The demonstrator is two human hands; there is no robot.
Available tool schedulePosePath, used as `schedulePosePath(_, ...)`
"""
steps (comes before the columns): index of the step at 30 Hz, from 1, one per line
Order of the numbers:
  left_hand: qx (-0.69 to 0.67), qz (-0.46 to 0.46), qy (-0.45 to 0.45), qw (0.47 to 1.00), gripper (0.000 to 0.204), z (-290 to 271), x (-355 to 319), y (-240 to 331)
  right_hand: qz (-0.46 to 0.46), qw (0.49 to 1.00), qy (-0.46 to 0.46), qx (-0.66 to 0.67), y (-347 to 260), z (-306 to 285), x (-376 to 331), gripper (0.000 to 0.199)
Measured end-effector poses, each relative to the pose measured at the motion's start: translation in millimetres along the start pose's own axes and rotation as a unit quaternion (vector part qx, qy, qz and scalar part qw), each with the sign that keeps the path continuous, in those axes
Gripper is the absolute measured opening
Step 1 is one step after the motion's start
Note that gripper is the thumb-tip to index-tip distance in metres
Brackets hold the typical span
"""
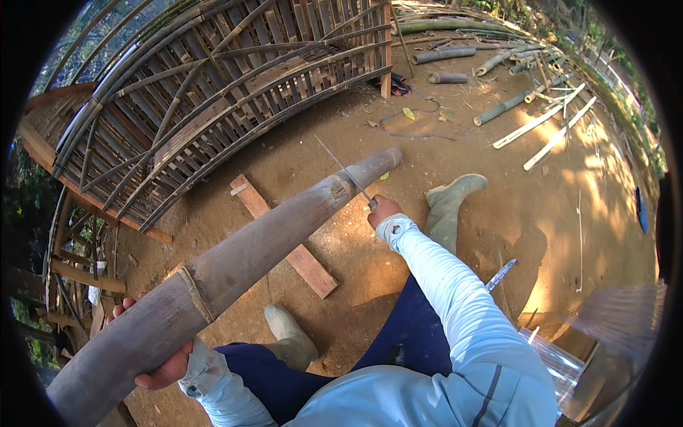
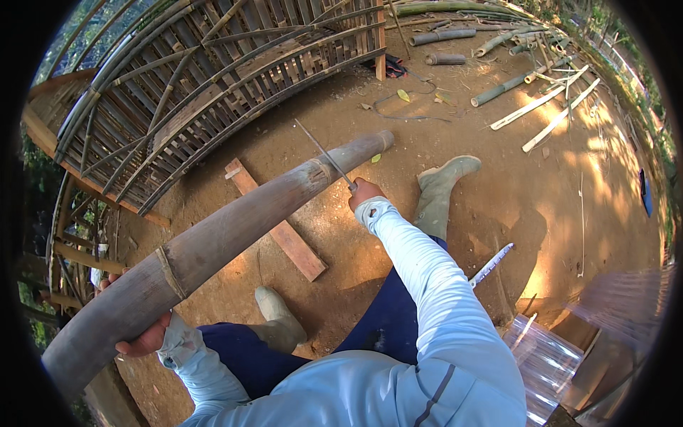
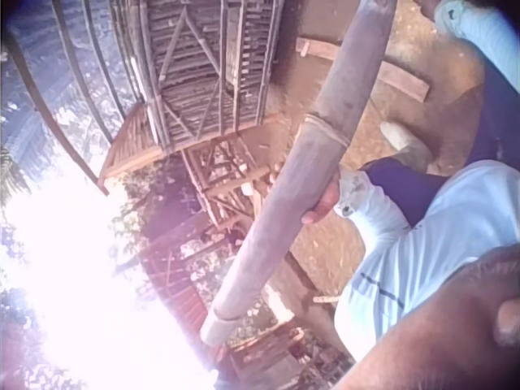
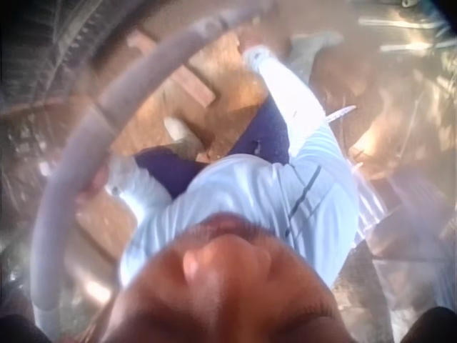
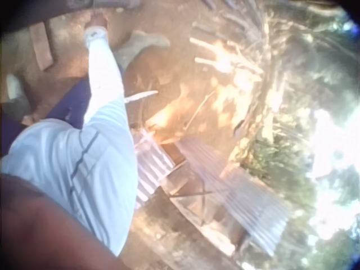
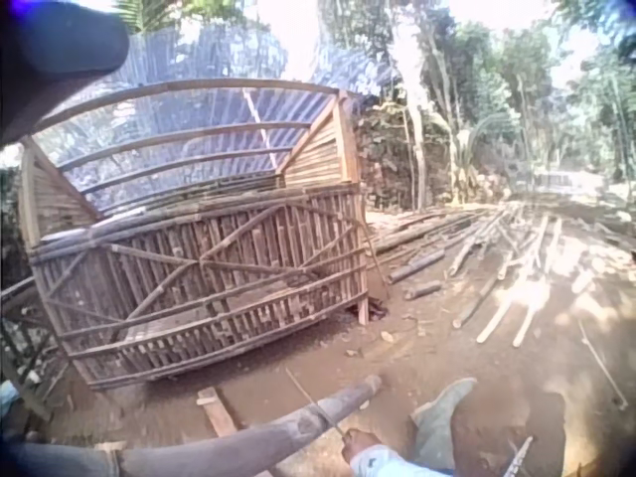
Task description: The person uses a hand saw to cut a long bamboo pole resting on a wooden support. After sawing through the pole, the person picks up the cut section and uses a knife to scrape and smooth the cut end. The person continues to refine the bamboo piece by scraping its surface with the knife.
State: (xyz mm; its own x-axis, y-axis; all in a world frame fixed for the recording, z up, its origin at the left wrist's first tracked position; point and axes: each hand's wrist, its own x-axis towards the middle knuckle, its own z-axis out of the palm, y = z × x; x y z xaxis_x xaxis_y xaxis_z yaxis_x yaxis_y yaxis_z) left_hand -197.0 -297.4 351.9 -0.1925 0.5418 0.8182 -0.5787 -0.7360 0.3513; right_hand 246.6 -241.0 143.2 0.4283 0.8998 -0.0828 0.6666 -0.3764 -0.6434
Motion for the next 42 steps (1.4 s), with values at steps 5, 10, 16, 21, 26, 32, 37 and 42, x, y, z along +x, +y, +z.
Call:
schedulePosePath(5,-0.016,0.011,-0.001,1.000,0.094,6.2,-0.3,1.6,-0.131,0.991,-0.031,-0.018,-19.4,-9.4,-37.9,0.017)
schedulePosePath(10,0.028,0.032,0.049,0.998,0.093,13.9,-1.3,-0.9,-0.145,0.989,-0.016,-0.027,-29.2,-21.9,-35.2,0.016)
schedulePosePath(16,-0.004,0.033,-0.003,0.999,0.096,15.0,-1.4,-0.9,-0.035,0.998,-0.003,-0.043,3.7,-21.7,-6.6,0.019)
schedulePosePath(21,0.018,0.040,0.000,0.999,0.098,22.6,-3.4,-5.2,-0.104,0.994,-0.018,-0.041,-10.0,-36.8,-23.6,0.019)
schedulePosePath(26,-0.025,0.044,-0.081,0.995,0.105,23.8,3.8,-1.3,-0.124,0.990,-0.046,-0.057,-20.5,-37.4,-16.0,0.019)
schedulePosePath(32,0.037,0.052,-0.003,0.998,0.103,15.7,-3.1,-0.7,-0.080,0.992,-0.046,-0.091,-5.7,-44.8,-5.1,0.015)
schedulePosePath(37,0.021,0.052,-0.022,0.998,0.105,17.0,-3.4,-3.3,-0.039,0.999,-0.011,-0.022,12.5,-24.9,2.4,0.020)
schedulePosePath(42,0.059,0.005,-0.010,0.998,0.096,22.5,4.3,-0.8,0.251,0.880,0.093,0.393,56.4,52.8,-9.0,0.021)
